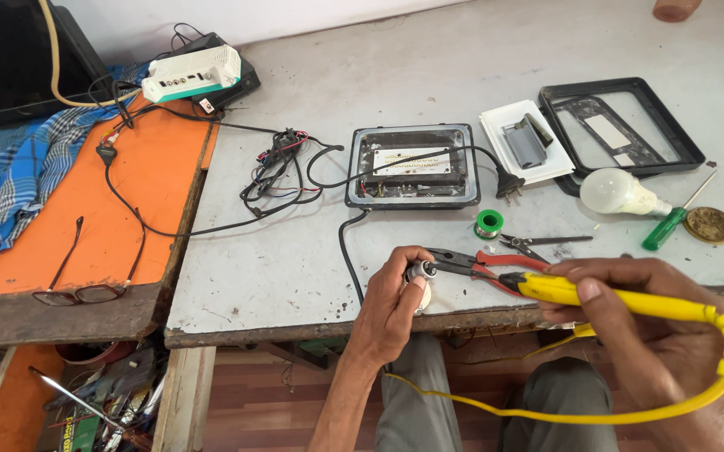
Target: The person disassembles a light bulb base using pliers and a screwdriver, then uses a yellow test pen to check internal contacts. They remove the internal circuit board and inspect it.
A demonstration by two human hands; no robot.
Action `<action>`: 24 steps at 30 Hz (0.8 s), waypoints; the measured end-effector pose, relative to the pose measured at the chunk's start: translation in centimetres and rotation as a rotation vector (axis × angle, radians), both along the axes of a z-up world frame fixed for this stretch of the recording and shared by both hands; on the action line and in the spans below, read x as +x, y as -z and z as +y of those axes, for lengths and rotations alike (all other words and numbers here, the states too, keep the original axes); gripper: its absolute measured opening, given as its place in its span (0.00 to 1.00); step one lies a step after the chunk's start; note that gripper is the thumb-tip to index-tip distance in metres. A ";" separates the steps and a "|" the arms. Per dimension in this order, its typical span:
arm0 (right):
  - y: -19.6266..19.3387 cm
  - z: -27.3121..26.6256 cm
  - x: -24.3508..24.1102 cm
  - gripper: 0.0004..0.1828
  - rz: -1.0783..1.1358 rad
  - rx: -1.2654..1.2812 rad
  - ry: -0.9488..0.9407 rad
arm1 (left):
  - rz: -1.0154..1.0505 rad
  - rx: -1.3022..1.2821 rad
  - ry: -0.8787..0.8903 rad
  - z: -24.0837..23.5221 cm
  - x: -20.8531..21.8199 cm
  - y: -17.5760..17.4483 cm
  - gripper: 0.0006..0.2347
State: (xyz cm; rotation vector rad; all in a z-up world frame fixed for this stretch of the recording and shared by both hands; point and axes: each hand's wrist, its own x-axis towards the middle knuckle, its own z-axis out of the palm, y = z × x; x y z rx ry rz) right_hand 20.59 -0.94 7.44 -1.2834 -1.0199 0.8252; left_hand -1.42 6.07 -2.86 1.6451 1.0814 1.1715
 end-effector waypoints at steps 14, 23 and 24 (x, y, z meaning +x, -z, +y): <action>0.6 -0.9 0.2 0.08 -0.110 0.033 -0.002 | -0.064 0.035 0.027 0.3 0.1 0.4 0.13; 1.3 -1.2 0.5 0.07 -0.124 0.100 0.005 | -0.061 0.096 0.028 0.2 0.0 0.5 0.13; 1.3 -1.2 0.5 0.07 -0.148 0.087 0.017 | -0.057 0.103 0.028 0.2 0.0 0.6 0.13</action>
